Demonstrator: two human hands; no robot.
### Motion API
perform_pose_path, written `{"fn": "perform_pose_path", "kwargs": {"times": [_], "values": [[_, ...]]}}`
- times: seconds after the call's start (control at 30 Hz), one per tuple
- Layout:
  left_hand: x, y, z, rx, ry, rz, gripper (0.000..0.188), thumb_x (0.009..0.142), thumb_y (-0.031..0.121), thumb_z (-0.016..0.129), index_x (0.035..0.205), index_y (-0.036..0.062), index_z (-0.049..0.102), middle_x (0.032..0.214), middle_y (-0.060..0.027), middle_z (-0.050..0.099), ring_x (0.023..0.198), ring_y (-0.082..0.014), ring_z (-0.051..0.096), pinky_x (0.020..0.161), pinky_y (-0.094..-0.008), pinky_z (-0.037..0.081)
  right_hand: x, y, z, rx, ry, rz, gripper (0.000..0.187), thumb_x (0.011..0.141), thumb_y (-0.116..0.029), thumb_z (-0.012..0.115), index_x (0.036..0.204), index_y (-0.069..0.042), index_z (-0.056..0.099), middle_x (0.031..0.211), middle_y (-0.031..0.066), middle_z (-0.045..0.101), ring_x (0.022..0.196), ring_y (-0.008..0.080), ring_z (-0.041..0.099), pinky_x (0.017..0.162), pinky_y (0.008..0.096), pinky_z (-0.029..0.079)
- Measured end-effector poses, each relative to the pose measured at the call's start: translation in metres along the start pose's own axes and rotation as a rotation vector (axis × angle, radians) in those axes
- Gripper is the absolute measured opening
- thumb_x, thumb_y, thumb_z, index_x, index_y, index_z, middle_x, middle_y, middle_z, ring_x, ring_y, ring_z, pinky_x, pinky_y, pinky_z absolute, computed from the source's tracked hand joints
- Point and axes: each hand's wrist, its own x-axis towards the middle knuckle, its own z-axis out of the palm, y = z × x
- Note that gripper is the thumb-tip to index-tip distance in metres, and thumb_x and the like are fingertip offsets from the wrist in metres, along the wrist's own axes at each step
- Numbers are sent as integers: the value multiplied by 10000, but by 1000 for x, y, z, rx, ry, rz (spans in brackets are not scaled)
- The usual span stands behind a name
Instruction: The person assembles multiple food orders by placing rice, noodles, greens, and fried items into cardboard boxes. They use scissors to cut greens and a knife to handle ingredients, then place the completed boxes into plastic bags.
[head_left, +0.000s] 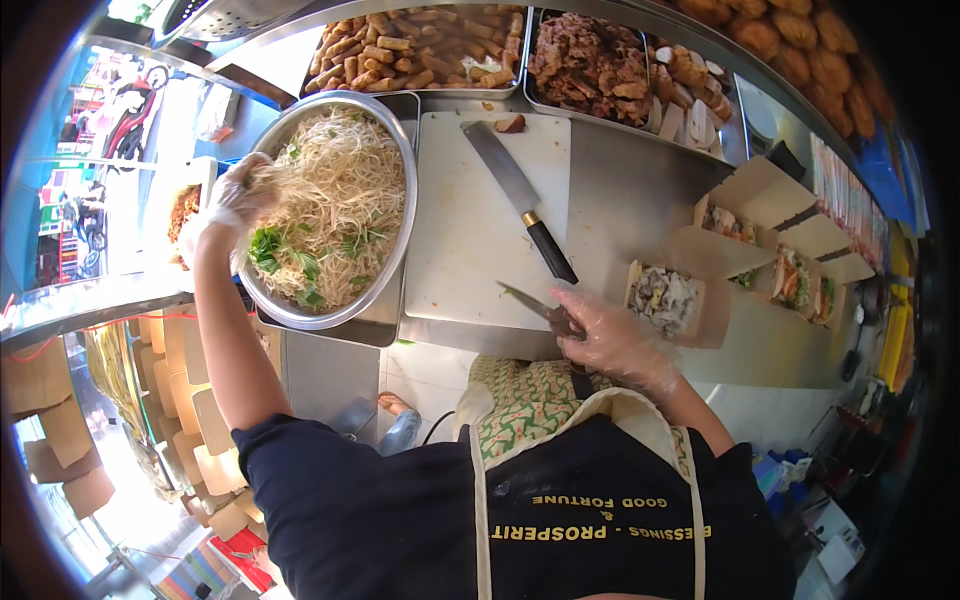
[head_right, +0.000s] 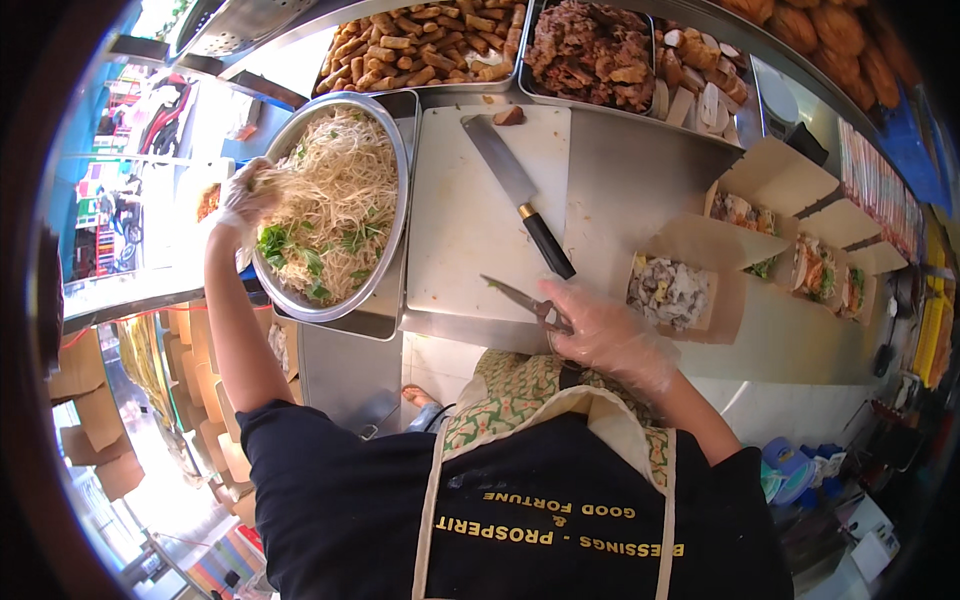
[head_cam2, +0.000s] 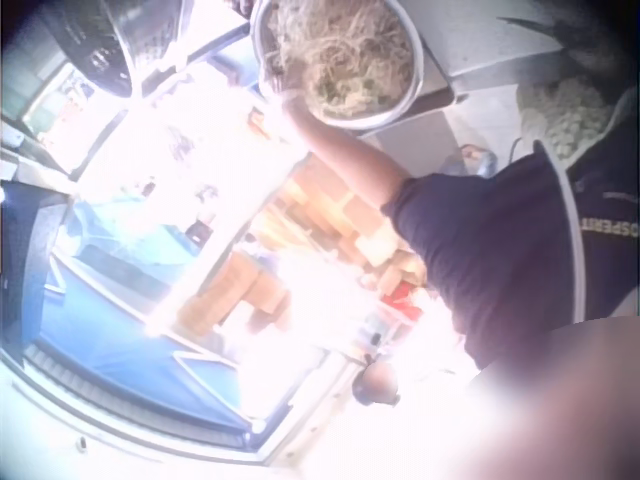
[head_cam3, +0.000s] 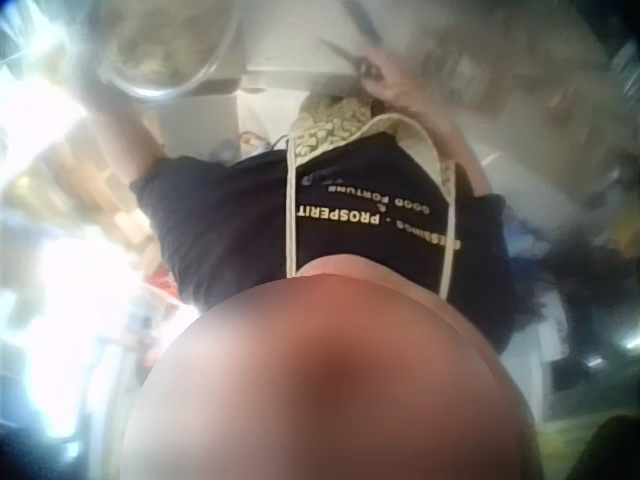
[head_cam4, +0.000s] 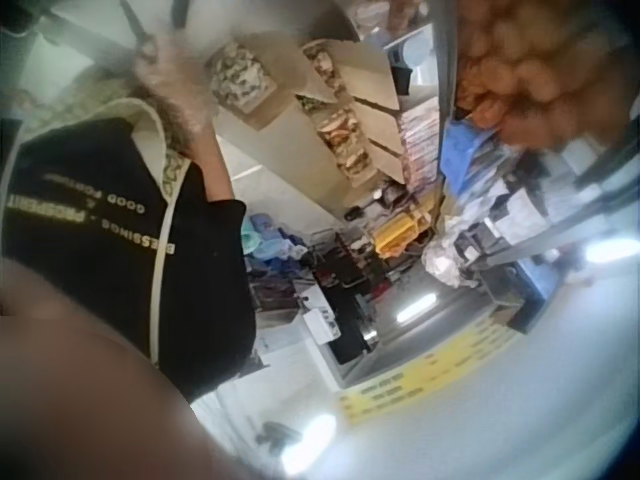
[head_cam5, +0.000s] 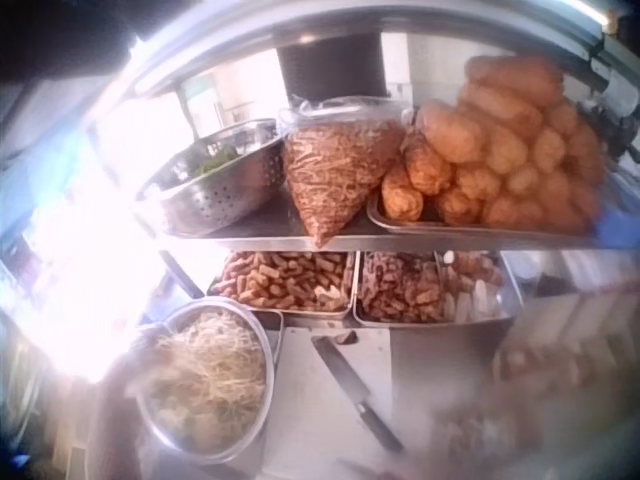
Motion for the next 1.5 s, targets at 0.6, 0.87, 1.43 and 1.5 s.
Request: {"fn": "perform_pose_path", "kwargs": {"times": [0.6,0.87,1.43,1.5], "values": [[-84,32,35,-690,21,423,621,915,335,683,1394,4,469,1289,-131,609,1203,-228,575,990,-382,485,-123,85,-40,518,351,92,210,895,-233,674,952,-38,620,735,-30,529,682,65,467,616,270,420],[-170,169,350,-1074,-477,399,637,846,189,765,1377,56,440,1335,-123,559,1194,-257,567,976,-410,499,-215,160,-85,837,676,185,164,925,-156,653,1045,-55,605,783,-28,533,707,67,490,647,237,438],[-228,256,512,264,-485,538,895,696,55,734,1481,83,304,1449,-250,417,1304,-366,470,1008,-418,453,-219,199,-63,944,53,300,402,999,-452,539,1055,-58,589,786,14,530,616,73,507,550,235,428],[-219,249,491,120,-609,501,909,720,-33,682,1516,112,268,1492,-220,395,1332,-328,458,986,-384,468,-215,193,-71,981,6,353,450,991,-485,534,1082,-46,578,795,29,535,610,83,509,546,237,431]]}}
